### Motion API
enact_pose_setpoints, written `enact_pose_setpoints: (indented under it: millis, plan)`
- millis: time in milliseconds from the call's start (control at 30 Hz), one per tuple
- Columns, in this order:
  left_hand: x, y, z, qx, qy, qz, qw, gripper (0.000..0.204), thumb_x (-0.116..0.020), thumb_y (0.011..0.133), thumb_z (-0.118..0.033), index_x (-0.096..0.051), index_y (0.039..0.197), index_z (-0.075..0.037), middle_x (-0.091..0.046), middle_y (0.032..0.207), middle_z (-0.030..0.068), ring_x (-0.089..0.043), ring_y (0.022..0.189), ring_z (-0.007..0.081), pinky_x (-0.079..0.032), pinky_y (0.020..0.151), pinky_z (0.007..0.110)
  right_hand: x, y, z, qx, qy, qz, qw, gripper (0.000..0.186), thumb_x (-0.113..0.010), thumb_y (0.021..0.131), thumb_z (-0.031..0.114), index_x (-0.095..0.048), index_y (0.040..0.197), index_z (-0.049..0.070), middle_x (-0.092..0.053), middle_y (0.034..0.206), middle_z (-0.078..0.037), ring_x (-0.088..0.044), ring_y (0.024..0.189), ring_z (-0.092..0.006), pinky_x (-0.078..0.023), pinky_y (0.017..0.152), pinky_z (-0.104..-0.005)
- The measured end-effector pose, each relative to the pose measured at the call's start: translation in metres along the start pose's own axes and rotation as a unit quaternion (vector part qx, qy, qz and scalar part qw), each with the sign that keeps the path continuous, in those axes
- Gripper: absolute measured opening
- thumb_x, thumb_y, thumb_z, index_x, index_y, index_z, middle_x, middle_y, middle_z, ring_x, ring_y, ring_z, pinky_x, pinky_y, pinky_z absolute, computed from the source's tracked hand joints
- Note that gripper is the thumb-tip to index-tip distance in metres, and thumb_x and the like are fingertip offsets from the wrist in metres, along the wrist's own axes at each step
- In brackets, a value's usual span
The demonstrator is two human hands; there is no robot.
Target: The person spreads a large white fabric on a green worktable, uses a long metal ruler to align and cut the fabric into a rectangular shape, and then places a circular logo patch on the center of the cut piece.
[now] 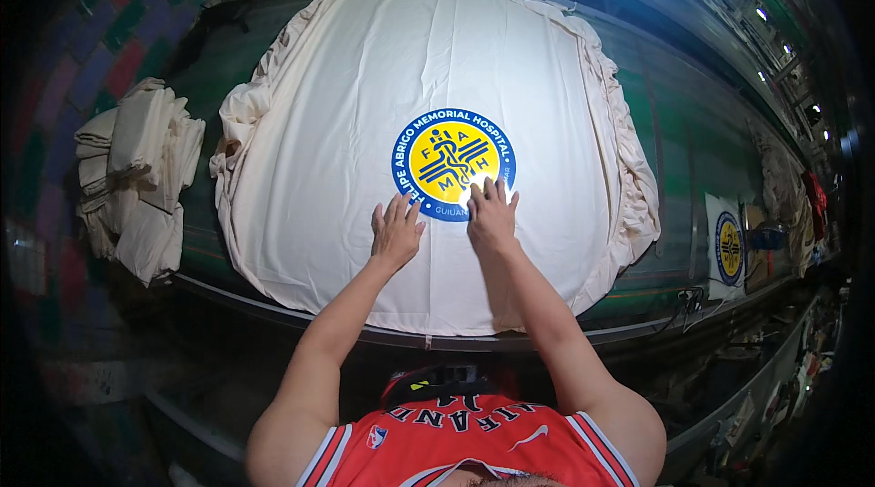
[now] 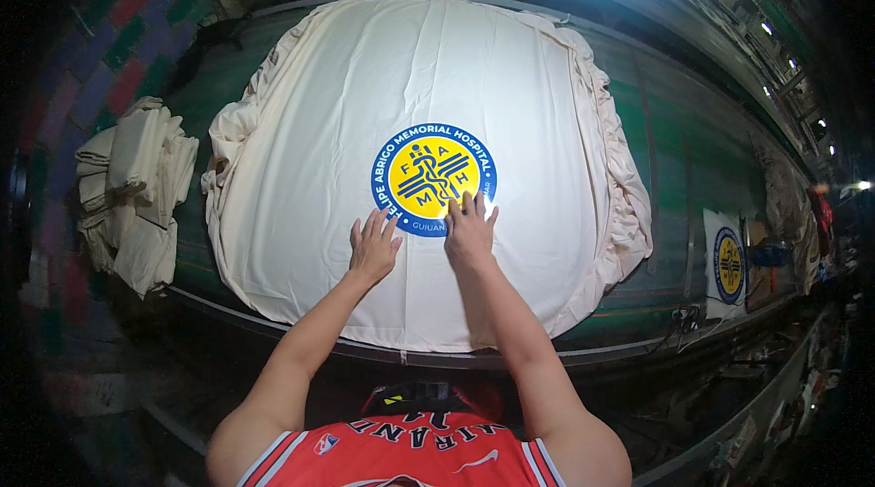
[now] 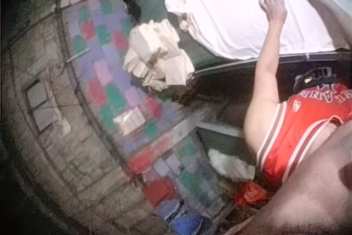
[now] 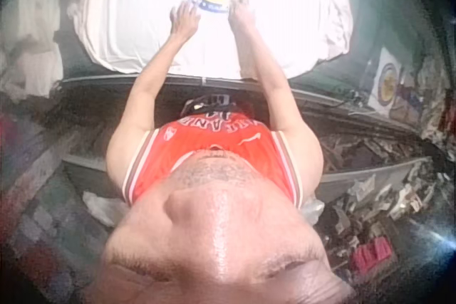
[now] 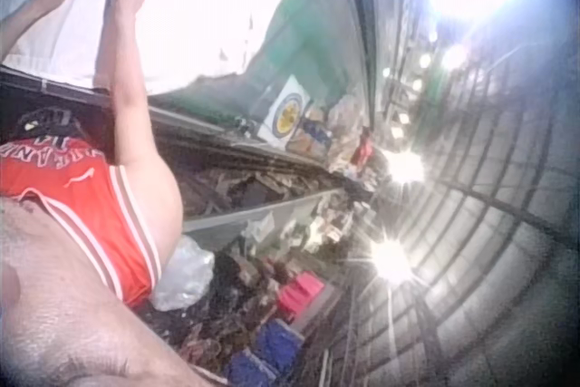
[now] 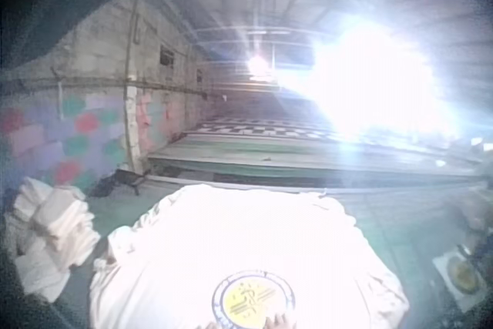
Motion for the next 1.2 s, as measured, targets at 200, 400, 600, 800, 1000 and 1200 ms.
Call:
enact_pose_setpoints:
  millis: [200,400,600,800,1000,1200]
  plan:
    - [-0.004,0.025,-0.005,-0.034,0.007,0.013,0.999,0.050,-0.053,0.098,-0.032,-0.049,0.139,-0.005,-0.036,0.152,0.0189,-0.028,0.144,0.0364,-0.019,0.112,0.064,0.033,0.035,-0.041,-0.099,0.025,-0.109,0.989,0.044,-0.064,0.091,0.022,-0.056,0.130,0.005,-0.046,0.140,-0.023,-0.038,0.136,-0.0385,-0.030,0.104,-0.0668]
    - [-0.003,0.054,0.046,0.161,-0.143,-0.109,0.970,0.056,-0.070,0.084,-0.016,-0.046,0.133,0.000,-0.040,0.139,0.0257,-0.036,0.134,0.0413,-0.028,0.111,0.054,0.014,-0.024,-0.002,-0.048,0.251,-0.061,0.965,0.041,-0.070,0.084,0.015,-0.061,0.120,-0.001,-0.056,0.125,-0.023,-0.053,0.116,-0.0383,-0.041,0.098,-0.0491]
    - [-0.017,0.094,0.084,0.328,-0.332,-0.124,0.876,0.062,-0.072,0.071,-0.005,-0.046,0.126,0.004,-0.045,0.130,0.0233,-0.039,0.127,0.0392,-0.030,0.111,0.049,0.016,-0.045,0.038,0.044,0.109,-0.071,0.991,0.047,-0.071,0.082,0.020,-0.060,0.124,0.000,-0.052,0.131,-0.024,-0.047,0.125,-0.0375,-0.037,0.102,-0.0482]
    - [-0.009,0.109,0.093,0.372,-0.219,-0.046,0.901,0.070,-0.073,0.073,-0.015,-0.043,0.133,0.004,-0.047,0.131,0.0251,-0.041,0.129,0.0388,-0.033,0.111,0.046,0.011,-0.050,0.034,0.049,0.120,-0.070,0.989,0.045,-0.067,0.087,0.024,-0.060,0.126,0.001,-0.049,0.137,-0.023,-0.043,0.131,-0.0375,-0.033,0.107,-0.0496]
    - [-0.028,0.117,0.124,0.406,-0.303,-0.077,0.859,0.072,-0.075,0.073,-0.013,-0.044,0.135,0.007,-0.055,0.126,0.0258,-0.059,0.111,0.0360,-0.049,0.095,0.039,0.008,-0.052,0.031,0.048,0.130,-0.070,0.988,0.045,-0.066,0.089,0.026,-0.060,0.126,0.001,-0.048,0.139,-0.023,-0.043,0.132,-0.0382,-0.032,0.108,-0.0504]
    - [-0.039,0.140,0.118,0.316,-0.468,0.019,0.825,0.027,-0.073,0.077,-0.005,-0.065,0.100,0.008,-0.070,0.085,0.0113,-0.067,0.075,0.0169,-0.052,0.065,0.032,0.015,-0.052,0.031,0.048,0.149,-0.081,0.984,0.043,-0.069,0.087,0.019,-0.062,0.124,0.000,-0.050,0.137,-0.024,-0.045,0.130,-0.0406,-0.035,0.107,-0.0497]
Point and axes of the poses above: each hand's wrist, its own y-axis towards the middle knuckle, its own x-axis out of the back of the hand, z = x × y, the point moved 10 cm from there along y, towards the middle knuckle
